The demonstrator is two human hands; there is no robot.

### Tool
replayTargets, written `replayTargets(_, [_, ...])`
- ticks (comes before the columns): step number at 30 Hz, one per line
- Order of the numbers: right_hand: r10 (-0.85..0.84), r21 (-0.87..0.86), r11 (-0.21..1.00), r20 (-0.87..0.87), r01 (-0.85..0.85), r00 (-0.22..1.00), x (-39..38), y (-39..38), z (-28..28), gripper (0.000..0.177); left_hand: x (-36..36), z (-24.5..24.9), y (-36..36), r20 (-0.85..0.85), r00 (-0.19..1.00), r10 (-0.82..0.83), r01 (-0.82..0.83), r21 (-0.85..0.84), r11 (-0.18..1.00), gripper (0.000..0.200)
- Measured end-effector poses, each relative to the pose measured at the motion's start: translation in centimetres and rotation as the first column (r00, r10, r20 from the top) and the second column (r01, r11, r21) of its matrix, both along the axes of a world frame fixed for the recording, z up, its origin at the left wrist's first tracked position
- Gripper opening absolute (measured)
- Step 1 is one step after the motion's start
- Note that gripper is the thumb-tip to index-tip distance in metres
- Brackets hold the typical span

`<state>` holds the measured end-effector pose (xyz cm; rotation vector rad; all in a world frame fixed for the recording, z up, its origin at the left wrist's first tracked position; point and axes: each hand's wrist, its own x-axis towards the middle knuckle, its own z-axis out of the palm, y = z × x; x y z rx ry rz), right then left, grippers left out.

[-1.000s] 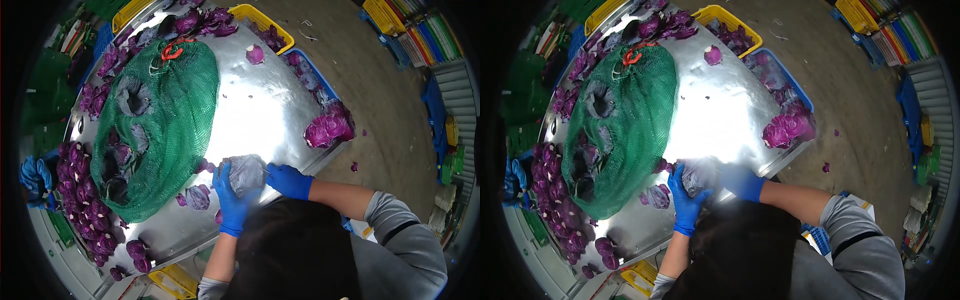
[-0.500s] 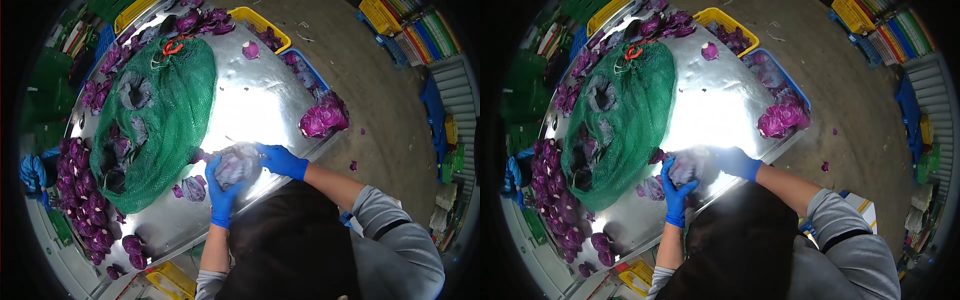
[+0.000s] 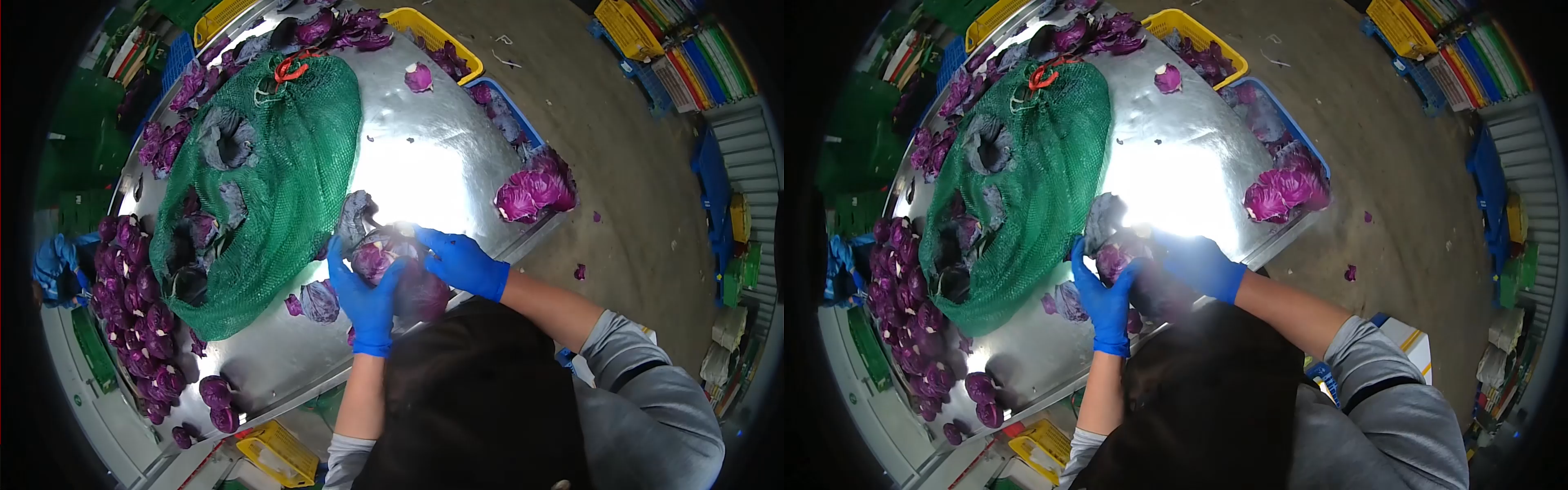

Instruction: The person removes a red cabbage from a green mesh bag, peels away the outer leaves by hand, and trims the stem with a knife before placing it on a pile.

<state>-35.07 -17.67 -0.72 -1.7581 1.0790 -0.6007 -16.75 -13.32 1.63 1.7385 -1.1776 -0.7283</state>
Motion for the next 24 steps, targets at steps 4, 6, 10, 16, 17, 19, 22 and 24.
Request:
replayTargets(4, [0.035,0.014,0.999,-0.150,-0.034,0.988,-0.3,-0.9,-2.2,0.039,-0.3,-2.8,-0.5,-0.263,0.964,0.044,-0.021,0.088,0.996,0.082])
replayTargets(6, [0.035,0.148,0.989,-0.142,-0.013,0.989,-1.6,-3.0,-5.9,0.038,-0.1,-2.1,0.5,-0.360,0.931,0.064,-0.026,0.110,0.994,0.079])
replayTargets(10, [-0.217,0.141,0.969,0.077,0.204,0.973,-3.3,-6.0,-5.9,0.031,2.3,-2.6,3.3,-0.475,0.880,0.013,0.027,0.078,0.997,0.079])
replayTargets(16, [-0.313,0.271,0.927,0.184,0.258,0.932,-2.5,-6.1,-3.5,0.014,4.4,-3.3,3.2,-0.433,0.880,-0.194,0.257,0.091,0.962,0.089])
replayTargets(17, [-0.026,-0.085,0.996,0.045,0.030,0.999,-2.0,-4.8,-7.4,0.015,4.0,-3.3,2.8,-0.437,0.880,-0.189,0.249,0.085,0.965,0.089])
replayTargets(19, [0.100,0.228,0.961,0.244,-0.157,0.965,1.8,-1.9,3.2,0.042,3.0,-3.2,2.3,-0.354,0.920,-0.169,0.172,-0.023,0.985,0.093])
replayTargets(22, [0.169,0.234,0.951,0.147,-0.200,0.975,2.8,-2.3,4.8,0.052,1.0,-2.1,2.4,-0.233,0.966,-0.114,0.114,-0.014,0.993,0.095])
replayTargets(24, [0.200,0.254,0.939,0.144,-0.231,0.969,3.2,-2.7,5.3,0.054,-0.1,-2.1,2.1,-0.061,0.993,-0.099,0.095,-0.071,0.993,0.094])
